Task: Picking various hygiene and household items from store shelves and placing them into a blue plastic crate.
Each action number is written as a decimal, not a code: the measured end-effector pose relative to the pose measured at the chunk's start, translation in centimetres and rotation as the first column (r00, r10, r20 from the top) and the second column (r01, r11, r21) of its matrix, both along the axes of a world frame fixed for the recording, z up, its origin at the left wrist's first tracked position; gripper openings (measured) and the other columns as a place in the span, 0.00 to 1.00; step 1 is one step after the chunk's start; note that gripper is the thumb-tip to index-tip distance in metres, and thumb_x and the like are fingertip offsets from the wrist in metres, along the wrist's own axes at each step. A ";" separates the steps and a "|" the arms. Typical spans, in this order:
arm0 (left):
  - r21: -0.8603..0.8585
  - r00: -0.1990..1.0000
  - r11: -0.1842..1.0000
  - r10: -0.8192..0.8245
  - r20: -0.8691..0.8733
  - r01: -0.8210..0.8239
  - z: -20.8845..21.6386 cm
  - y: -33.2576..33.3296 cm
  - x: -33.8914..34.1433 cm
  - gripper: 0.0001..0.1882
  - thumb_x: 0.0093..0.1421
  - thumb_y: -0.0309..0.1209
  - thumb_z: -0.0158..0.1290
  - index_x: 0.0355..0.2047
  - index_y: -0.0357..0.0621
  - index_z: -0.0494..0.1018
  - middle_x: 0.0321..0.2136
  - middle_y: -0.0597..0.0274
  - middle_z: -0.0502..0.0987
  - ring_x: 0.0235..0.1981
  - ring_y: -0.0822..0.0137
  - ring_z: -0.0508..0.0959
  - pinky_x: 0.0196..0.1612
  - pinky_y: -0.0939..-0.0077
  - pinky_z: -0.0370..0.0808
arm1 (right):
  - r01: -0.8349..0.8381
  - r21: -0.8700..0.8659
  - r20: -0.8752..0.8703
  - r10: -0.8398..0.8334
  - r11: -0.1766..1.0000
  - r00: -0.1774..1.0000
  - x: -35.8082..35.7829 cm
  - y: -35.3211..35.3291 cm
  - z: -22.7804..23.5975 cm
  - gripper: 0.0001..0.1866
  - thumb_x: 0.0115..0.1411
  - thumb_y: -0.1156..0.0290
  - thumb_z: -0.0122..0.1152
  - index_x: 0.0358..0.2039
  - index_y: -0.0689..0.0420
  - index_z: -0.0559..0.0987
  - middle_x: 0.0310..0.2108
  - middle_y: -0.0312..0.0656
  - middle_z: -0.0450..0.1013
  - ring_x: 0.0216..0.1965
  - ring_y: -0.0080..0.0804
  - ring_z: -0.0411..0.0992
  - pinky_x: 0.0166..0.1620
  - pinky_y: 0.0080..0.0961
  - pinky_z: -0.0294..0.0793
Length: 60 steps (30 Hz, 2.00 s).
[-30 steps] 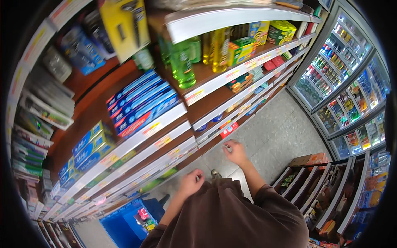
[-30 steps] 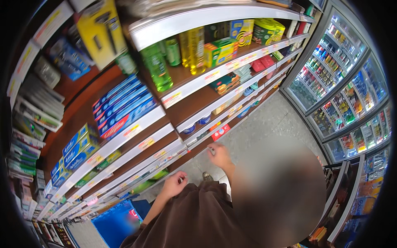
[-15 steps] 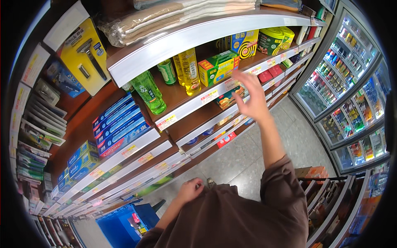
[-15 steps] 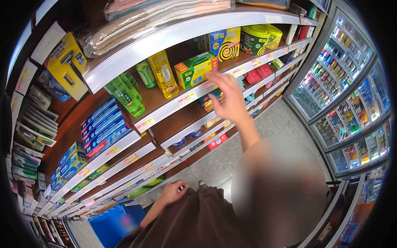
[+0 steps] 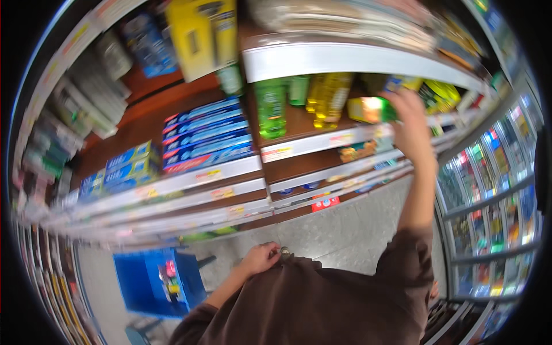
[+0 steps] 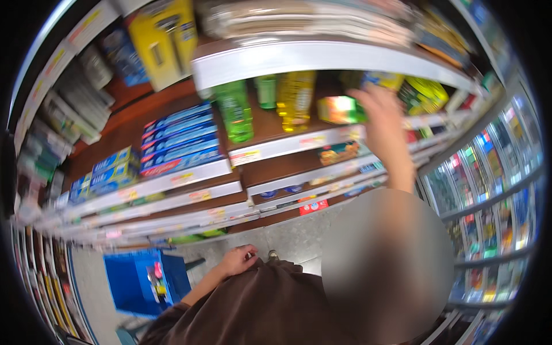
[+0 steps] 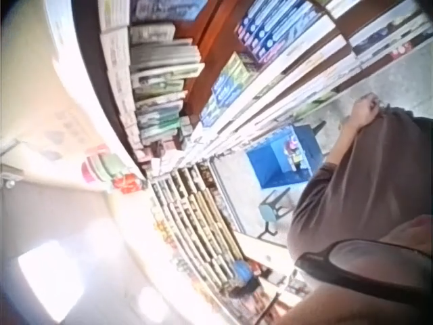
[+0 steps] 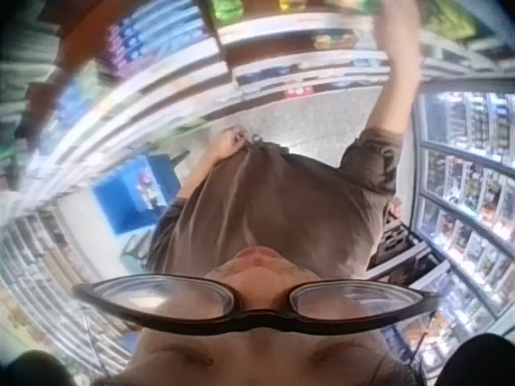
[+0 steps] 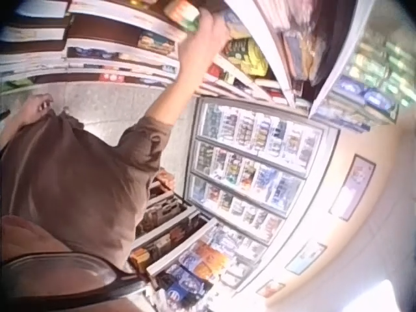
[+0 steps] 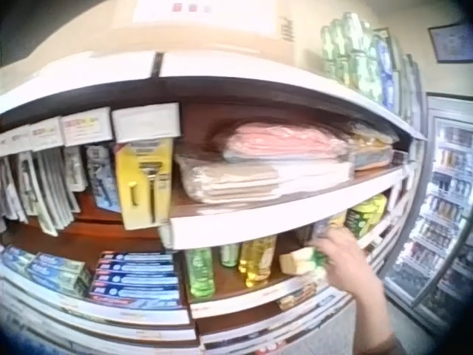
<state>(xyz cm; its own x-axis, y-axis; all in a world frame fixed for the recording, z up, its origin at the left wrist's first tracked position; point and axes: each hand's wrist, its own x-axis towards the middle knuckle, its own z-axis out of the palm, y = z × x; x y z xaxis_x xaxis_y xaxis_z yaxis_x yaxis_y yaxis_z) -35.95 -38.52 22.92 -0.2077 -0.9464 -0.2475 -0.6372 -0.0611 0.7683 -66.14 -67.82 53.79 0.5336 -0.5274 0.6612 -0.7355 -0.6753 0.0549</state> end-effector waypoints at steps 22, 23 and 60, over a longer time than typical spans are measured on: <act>-0.146 0.854 0.842 0.507 -0.114 -0.520 1.7 23.2 24.9 0.26 0.51 0.43 0.64 0.45 0.42 0.71 0.36 0.48 0.77 0.41 0.45 0.77 0.44 0.54 0.74 | -0.373 0.894 -0.025 0.857 0.249 0.514 44.3 35.2 -22.7 0.37 0.48 0.74 0.70 0.59 0.59 0.67 0.50 0.50 0.72 0.53 0.52 0.69 0.60 0.48 0.65; -0.080 0.822 0.819 0.561 -0.102 -0.569 1.3 25.7 26.8 0.26 0.50 0.43 0.64 0.44 0.42 0.72 0.35 0.47 0.77 0.40 0.45 0.78 0.43 0.54 0.74 | -0.441 0.859 -0.032 0.888 0.259 0.459 46.4 36.6 -22.8 0.38 0.48 0.72 0.70 0.60 0.59 0.67 0.50 0.49 0.72 0.53 0.51 0.69 0.61 0.50 0.64; 0.428 0.365 0.057 0.629 0.686 -0.902 -32.0 51.2 48.4 0.26 0.58 0.39 0.55 0.54 0.44 0.64 0.52 0.48 0.74 0.54 0.49 0.75 0.55 0.55 0.73 | -0.080 0.962 -0.160 0.778 0.260 0.607 48.5 45.1 -28.5 0.24 0.53 0.66 0.67 0.50 0.57 0.75 0.41 0.46 0.74 0.44 0.47 0.72 0.48 0.39 0.73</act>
<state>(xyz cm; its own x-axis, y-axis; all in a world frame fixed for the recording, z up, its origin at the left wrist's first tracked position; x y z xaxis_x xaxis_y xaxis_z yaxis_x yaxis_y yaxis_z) 12.45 12.73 -9.07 0.7209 0.0069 -0.6931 -0.0012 -0.9999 -0.0112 -17.61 -22.74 25.26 0.8887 -0.0996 -0.4476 -0.3493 -0.7794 -0.5201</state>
